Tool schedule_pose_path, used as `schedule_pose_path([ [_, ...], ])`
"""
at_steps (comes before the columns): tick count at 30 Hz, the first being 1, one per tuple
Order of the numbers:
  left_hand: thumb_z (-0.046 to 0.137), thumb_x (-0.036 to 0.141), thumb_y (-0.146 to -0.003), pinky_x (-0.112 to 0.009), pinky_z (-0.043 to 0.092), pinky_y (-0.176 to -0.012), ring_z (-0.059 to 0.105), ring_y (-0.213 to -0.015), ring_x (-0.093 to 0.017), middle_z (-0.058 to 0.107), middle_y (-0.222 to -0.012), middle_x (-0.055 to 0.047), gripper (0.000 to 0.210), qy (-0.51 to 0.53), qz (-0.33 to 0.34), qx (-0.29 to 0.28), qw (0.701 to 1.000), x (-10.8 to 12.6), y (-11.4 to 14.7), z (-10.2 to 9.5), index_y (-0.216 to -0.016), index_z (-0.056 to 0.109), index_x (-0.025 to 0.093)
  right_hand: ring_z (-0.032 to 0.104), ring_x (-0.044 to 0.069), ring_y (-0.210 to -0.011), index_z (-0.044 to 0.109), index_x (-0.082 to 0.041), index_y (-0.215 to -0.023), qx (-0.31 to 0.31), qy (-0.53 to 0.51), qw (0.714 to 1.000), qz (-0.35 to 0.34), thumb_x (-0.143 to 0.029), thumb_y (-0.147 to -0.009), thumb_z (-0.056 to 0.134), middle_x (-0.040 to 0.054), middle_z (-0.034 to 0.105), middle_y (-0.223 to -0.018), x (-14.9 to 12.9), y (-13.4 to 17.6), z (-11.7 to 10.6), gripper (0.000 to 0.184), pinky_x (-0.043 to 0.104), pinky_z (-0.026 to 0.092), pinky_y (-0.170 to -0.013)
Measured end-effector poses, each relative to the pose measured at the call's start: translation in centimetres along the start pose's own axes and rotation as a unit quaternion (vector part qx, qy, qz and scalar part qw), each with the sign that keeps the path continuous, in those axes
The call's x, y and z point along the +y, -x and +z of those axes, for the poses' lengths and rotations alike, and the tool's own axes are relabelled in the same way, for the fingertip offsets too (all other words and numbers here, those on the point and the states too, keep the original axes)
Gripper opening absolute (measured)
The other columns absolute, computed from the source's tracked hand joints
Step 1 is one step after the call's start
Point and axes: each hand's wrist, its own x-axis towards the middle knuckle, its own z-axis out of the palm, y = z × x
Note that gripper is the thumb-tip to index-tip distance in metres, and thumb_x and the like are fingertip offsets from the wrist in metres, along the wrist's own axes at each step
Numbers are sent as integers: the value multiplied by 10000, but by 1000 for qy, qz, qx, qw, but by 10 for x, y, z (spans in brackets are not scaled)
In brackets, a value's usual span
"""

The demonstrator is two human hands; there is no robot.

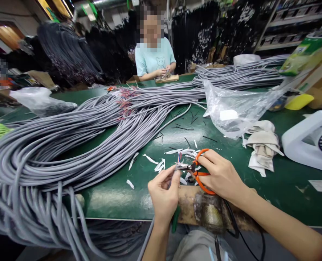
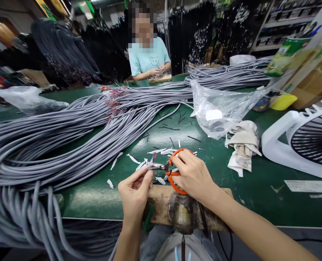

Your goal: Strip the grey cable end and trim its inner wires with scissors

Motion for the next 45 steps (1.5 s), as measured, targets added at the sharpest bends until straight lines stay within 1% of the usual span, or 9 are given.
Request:
schedule_pose_path([
  [8,662,240,-707,-181,427,-423,509,-443,-82,626,-598,-21,186,19,-8,13,1000,0,-1,0,-835,701,111,462,131,-569,532,-165,-627,19,58,997,-38,-118,-720,457,30,547,-612,0,3,-2,128,233,316,-505],
  [12,663,217,-700,-212,455,-495,552,-520,-113,641,-663,-37,166,-35,28,25,999,0,1,2,-842,710,142,375,80,-453,438,-175,-504,36,-103,993,44,-211,-752,537,-27,449,-480,-2,0,-2,269,212,287,-452],
  [17,635,166,-716,-255,476,-627,607,-654,-161,680,-743,-47,149,-166,127,-13,978,0,5,3,-842,712,183,527,105,-588,528,-173,-672,20,-357,914,190,-309,-697,651,-8,592,-671,-5,-12,-2,185,208,419,-555],
  [22,615,144,-728,-249,479,-655,631,-666,-160,701,-774,-41,164,-229,167,-48,958,-1,4,4,-851,708,199,532,110,-591,503,-170,-623,34,-370,909,190,-238,-715,605,-1,591,-652,-10,-11,-1,153,219,427,-573],
  [26,588,155,-742,-274,492,-725,651,-767,-191,708,-863,-56,214,-214,85,-97,968,-1,0,7,-920,699,202,486,100,-547,486,-171,-581,50,-292,942,160,-161,-694,556,-4,559,-610,-12,-6,-1,134,217,402,-539],
  [32,621,205,-734,-292,442,-887,590,-1001,-216,651,-1080,-75,324,9,-78,-182,980,7,-10,11,-1055,654,179,450,93,-524,469,-187,-593,76,-272,952,119,-65,-658,501,-20,511,-578,-14,-1,-2,142,206,387,-522],
  [37,639,302,-727,-223,477,-680,618,-775,-161,705,-839,-54,233,46,-104,-110,987,6,-10,10,-891,717,156,466,94,-523,423,-196,-579,67,-296,943,136,-128,-699,537,-17,533,-578,-17,0,-3,179,204,399,-530],
  [41,669,312,-699,-175,395,-487,523,-536,-80,663,-689,-23,218,60,-93,-40,993,1,-8,10,-823,709,138,458,84,-509,419,-192,-585,56,-323,932,155,-166,-732,549,-17,538,-586,-18,-1,-3,198,198,396,-515],
  [45,640,329,-729,-157,353,-428,436,-438,-44,583,-591,11,218,74,-80,-30,994,3,-4,14,-787,644,119,505,93,-526,411,-194,-583,62,-353,916,178,-179,-720,577,-8,577,-610,-19,-2,-3,215,203,432,-533],
])
